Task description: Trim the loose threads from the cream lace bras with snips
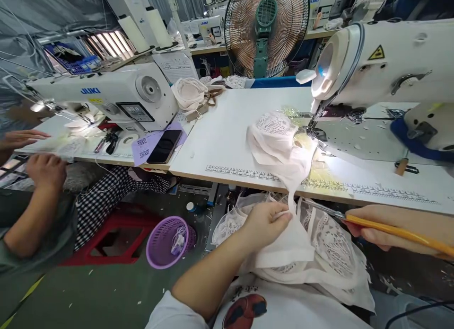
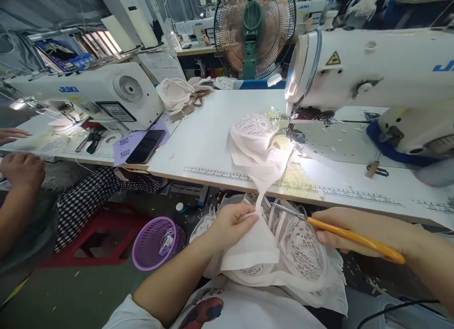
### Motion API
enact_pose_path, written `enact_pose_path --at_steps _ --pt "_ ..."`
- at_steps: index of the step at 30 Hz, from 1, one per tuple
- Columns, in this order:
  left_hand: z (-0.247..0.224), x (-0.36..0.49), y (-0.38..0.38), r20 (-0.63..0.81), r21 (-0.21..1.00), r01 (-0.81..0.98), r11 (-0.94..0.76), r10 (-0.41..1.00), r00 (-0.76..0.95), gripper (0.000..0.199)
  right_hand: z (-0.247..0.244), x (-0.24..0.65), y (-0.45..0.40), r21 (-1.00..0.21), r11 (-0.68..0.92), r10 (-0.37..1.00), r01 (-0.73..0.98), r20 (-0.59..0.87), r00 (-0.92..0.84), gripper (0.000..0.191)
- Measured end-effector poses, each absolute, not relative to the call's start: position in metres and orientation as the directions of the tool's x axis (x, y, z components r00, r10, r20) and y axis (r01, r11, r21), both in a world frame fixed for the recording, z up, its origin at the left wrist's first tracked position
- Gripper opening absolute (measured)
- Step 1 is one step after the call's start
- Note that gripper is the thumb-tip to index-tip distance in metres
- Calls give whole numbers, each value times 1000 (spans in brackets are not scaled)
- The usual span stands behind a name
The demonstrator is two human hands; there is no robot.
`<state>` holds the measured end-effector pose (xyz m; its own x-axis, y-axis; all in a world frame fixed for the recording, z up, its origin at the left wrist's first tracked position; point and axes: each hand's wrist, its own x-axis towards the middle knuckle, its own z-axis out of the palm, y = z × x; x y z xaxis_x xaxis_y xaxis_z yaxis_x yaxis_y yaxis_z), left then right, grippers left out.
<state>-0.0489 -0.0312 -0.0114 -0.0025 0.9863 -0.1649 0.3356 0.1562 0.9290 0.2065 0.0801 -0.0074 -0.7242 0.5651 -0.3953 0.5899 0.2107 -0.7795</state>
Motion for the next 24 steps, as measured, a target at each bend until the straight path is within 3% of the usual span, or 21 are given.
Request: enact_pose_path --at_steps 5,10,18,22,24 --pt "-11 -54 -33 -232 931 290 223 973 -2 20 -2 172 90 -810 229 368 540 -441 -818 57" --pt "-11 -59 -34 -261 921 294 254 965 -15 17 6 154 101 -842 264 183 470 -435 -882 49" --pt "-7 -64 -36 -276 919 296 262 961 8 20 2 146 105 -725 430 192 538 -509 -839 58" --pt "-6 -69 -37 -270 910 335 245 962 29 20 -2 156 101 -705 357 261 612 -554 -790 59" --pt "-2 -71 -37 -277 905 343 252 960 27 20 -9 161 94 -741 294 364 604 -498 -787 60"
